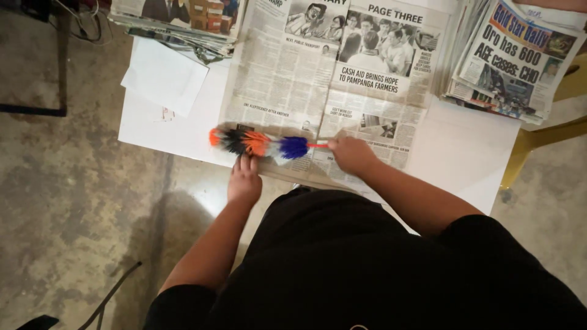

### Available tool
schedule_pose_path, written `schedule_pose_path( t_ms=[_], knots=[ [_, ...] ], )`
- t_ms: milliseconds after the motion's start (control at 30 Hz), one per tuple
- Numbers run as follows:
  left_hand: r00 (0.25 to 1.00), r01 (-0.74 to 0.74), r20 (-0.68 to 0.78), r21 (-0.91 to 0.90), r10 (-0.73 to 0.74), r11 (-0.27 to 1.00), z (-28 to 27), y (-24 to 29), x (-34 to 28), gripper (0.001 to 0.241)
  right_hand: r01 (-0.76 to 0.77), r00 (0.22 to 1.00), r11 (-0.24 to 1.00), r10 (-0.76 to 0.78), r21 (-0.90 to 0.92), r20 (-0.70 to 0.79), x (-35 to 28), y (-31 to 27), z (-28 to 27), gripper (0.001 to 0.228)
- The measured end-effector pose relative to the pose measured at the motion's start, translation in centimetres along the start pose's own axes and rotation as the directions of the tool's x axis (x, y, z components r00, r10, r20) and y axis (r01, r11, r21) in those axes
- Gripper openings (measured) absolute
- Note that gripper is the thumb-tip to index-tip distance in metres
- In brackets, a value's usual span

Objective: Dusting and organizing stacks of newspapers on a table using a feather duster.

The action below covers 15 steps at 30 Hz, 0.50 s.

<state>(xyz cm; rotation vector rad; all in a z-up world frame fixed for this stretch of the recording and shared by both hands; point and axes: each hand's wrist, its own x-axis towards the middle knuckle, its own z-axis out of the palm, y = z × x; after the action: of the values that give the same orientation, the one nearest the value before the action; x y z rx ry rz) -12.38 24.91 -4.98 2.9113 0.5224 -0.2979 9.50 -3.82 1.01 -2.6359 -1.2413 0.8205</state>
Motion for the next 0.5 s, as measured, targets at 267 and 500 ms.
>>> schedule_pose_path(
  t_ms=[267,500],
  knots=[
    [0.966,-0.065,0.256,0.173,0.019,0.983,-1.6,2.2,-0.9,0.078,-0.213,0.932,0.958,0.14,-0.191,-0.335,5.8,12.6,-0.8,0.068],
    [0.906,-0.112,0.423,0.255,-0.006,0.96,-6.3,4.7,-0.6,0.081,-0.627,0.599,0.591,0.782,0.508,-0.172,-0.2,10.0,-7.3,0.026]
  ],
)
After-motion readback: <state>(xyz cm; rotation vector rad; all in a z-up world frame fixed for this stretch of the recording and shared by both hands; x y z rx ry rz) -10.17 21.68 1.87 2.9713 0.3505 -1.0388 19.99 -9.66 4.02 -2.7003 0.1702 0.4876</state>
